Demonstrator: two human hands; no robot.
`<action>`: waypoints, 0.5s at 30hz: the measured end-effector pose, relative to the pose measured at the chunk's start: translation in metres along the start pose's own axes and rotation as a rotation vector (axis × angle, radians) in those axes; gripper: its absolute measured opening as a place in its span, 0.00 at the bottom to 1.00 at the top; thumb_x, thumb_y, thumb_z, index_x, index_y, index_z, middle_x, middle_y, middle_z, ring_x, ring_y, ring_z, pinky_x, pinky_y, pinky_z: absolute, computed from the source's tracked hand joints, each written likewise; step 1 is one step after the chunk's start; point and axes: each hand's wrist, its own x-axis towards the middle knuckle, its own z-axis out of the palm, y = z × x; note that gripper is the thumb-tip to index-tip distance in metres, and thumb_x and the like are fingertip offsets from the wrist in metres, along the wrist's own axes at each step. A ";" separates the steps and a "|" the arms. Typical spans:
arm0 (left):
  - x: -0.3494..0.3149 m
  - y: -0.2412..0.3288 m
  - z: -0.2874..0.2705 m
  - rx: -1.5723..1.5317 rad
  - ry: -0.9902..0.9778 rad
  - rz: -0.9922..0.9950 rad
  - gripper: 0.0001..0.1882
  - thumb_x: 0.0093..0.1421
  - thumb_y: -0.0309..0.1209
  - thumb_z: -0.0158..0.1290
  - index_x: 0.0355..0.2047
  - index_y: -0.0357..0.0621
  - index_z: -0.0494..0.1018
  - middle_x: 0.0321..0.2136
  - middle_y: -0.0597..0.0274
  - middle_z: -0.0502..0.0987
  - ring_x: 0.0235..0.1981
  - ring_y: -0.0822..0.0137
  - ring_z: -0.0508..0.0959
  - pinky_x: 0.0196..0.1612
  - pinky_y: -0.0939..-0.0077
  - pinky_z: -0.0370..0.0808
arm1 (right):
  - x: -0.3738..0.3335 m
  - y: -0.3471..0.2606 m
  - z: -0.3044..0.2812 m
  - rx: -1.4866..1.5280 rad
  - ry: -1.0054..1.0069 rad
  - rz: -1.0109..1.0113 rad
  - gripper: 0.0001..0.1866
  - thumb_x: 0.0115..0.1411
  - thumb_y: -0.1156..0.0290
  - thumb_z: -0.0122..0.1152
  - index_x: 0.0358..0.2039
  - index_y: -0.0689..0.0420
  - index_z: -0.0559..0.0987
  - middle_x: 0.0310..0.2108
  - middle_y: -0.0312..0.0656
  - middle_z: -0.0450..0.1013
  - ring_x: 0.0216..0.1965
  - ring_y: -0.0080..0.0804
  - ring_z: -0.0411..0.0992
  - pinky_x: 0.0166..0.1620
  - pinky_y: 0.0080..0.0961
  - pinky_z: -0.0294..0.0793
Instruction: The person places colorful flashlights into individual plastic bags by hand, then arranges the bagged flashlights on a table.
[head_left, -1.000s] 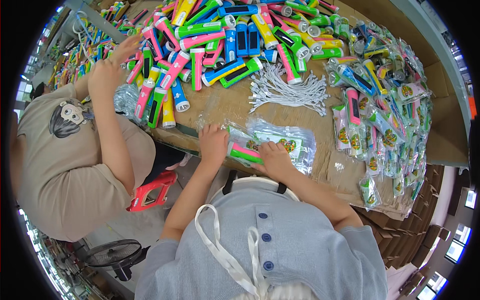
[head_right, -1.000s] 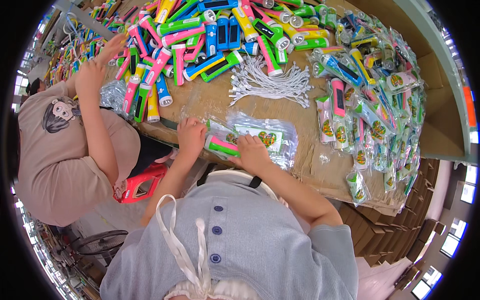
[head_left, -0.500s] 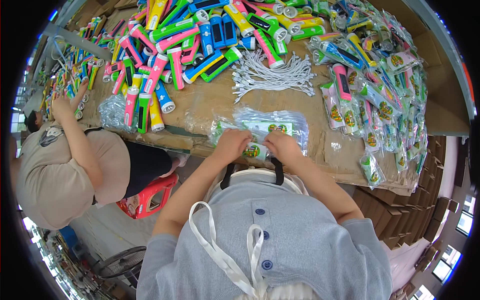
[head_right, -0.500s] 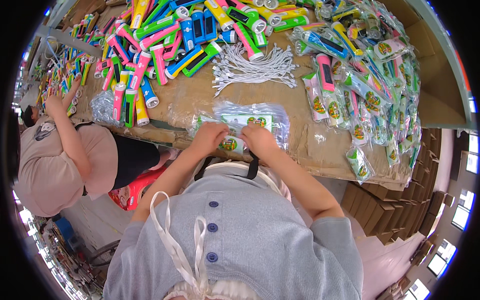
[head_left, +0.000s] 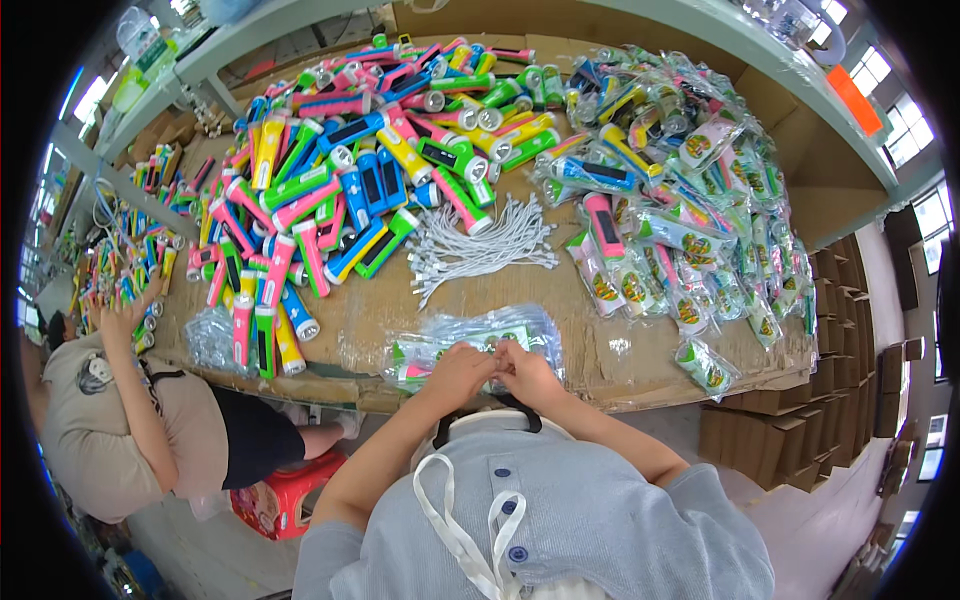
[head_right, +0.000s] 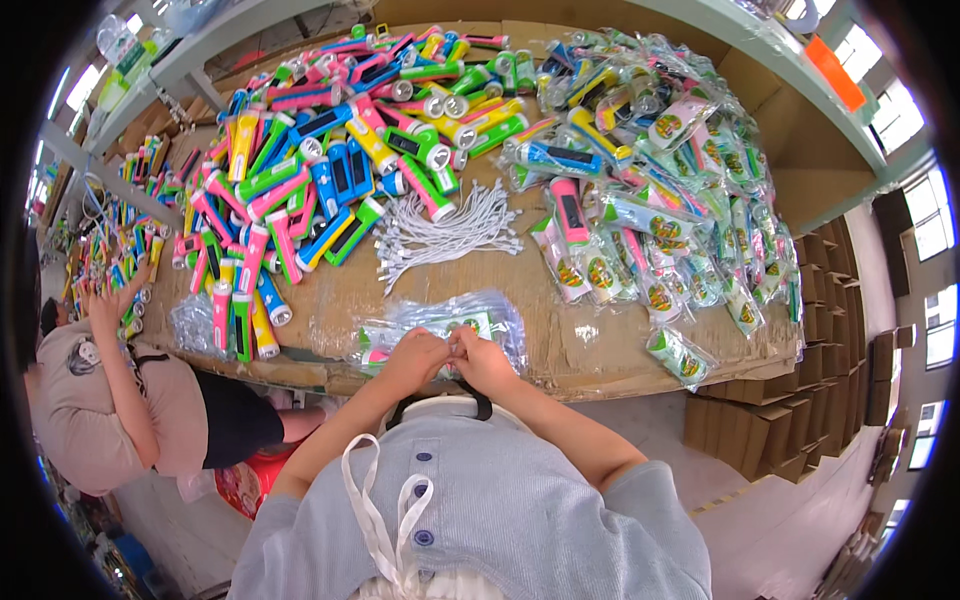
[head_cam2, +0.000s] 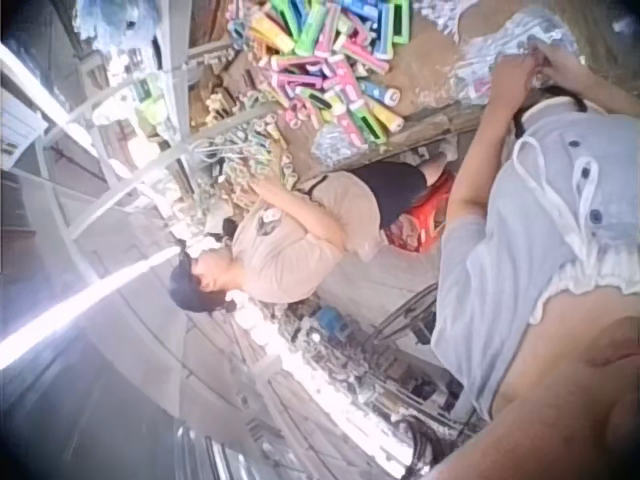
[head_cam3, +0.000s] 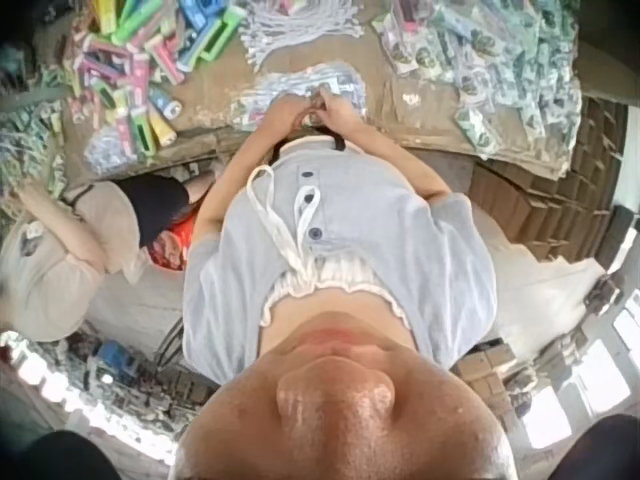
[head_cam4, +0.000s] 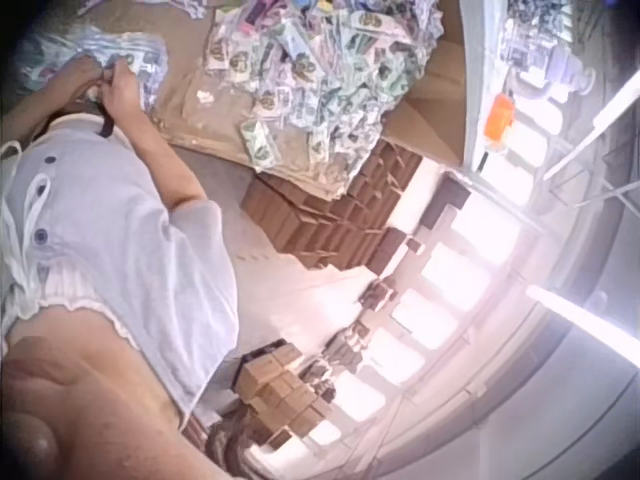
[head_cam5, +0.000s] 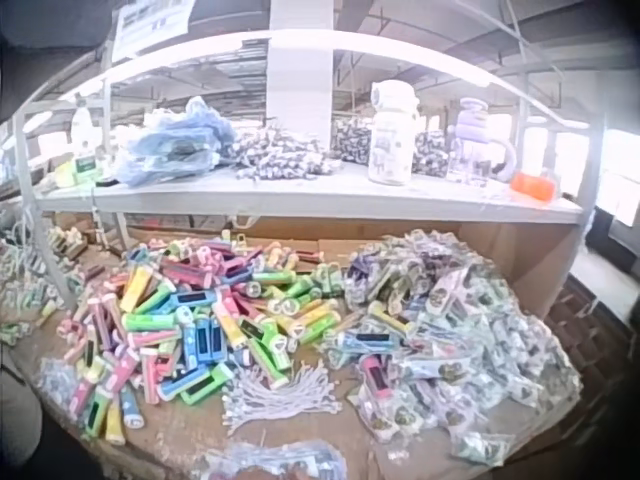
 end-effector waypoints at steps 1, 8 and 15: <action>-0.007 -0.010 -0.002 0.052 -0.021 0.024 0.05 0.47 0.29 0.49 0.26 0.46 0.68 0.21 0.58 0.70 0.28 0.57 0.71 0.39 0.62 0.65 | 0.001 -0.003 -0.008 -0.003 0.004 -0.006 0.13 0.49 0.77 0.57 0.36 0.58 0.67 0.22 0.44 0.72 0.26 0.41 0.73 0.29 0.30 0.71; -0.084 -0.042 -0.053 0.255 -0.128 -0.243 0.06 0.47 0.31 0.51 0.26 0.45 0.69 0.26 0.58 0.70 0.32 0.55 0.70 0.36 0.62 0.66 | 0.005 0.018 -0.049 -0.165 0.030 0.008 0.06 0.50 0.75 0.56 0.30 0.59 0.73 0.26 0.46 0.71 0.27 0.41 0.71 0.31 0.30 0.71; -0.023 -0.017 -0.047 -0.646 -0.071 -0.531 0.15 0.59 0.30 0.44 0.46 0.42 0.68 0.47 0.54 0.69 0.47 0.56 0.69 0.50 0.65 0.64 | 0.011 0.004 -0.013 -0.346 -0.202 -0.266 0.05 0.50 0.70 0.54 0.26 0.57 0.71 0.25 0.46 0.69 0.29 0.47 0.70 0.31 0.38 0.69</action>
